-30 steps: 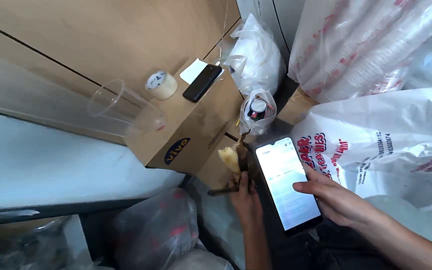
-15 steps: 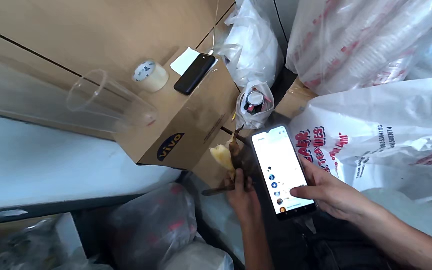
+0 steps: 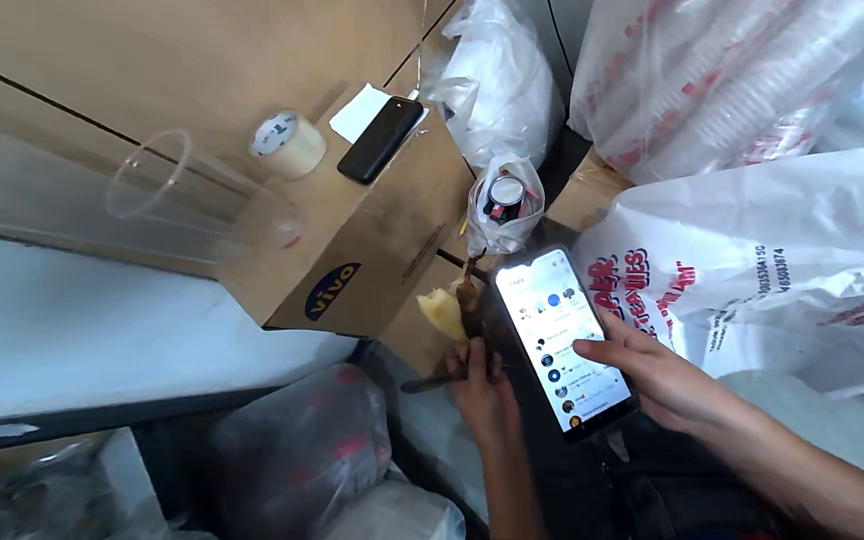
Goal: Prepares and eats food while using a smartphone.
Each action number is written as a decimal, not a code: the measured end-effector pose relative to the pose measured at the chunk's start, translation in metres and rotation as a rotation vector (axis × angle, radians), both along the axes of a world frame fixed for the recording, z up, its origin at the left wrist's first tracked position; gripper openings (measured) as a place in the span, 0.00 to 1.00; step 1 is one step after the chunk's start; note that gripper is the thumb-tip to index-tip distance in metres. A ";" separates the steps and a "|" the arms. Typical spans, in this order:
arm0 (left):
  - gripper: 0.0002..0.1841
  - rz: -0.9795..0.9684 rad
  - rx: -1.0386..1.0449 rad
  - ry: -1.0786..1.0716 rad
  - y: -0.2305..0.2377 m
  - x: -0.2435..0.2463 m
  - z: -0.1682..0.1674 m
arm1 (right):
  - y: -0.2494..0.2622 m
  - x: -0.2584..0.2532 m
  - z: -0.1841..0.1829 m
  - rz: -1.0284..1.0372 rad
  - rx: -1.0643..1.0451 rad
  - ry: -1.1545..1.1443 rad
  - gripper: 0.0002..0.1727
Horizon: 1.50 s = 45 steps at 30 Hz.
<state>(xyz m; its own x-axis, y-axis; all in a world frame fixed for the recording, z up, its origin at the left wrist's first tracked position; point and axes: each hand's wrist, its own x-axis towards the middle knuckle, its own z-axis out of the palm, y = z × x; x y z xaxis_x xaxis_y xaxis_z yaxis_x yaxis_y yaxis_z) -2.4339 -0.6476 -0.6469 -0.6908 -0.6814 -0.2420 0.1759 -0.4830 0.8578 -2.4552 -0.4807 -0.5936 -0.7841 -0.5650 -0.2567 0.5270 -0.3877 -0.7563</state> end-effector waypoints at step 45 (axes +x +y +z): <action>0.08 -0.357 -0.053 -0.050 0.034 -0.059 0.026 | 0.037 0.002 0.003 0.185 -0.386 0.377 0.42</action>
<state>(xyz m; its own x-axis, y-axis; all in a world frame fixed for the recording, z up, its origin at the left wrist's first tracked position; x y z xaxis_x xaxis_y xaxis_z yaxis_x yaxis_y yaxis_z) -2.4927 -0.6140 -0.6205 -0.8756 -0.4118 -0.2525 -0.0390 -0.4607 0.8867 -2.4535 -0.4442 -0.5904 -0.6607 -0.6989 0.2740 0.3331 -0.6000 -0.7273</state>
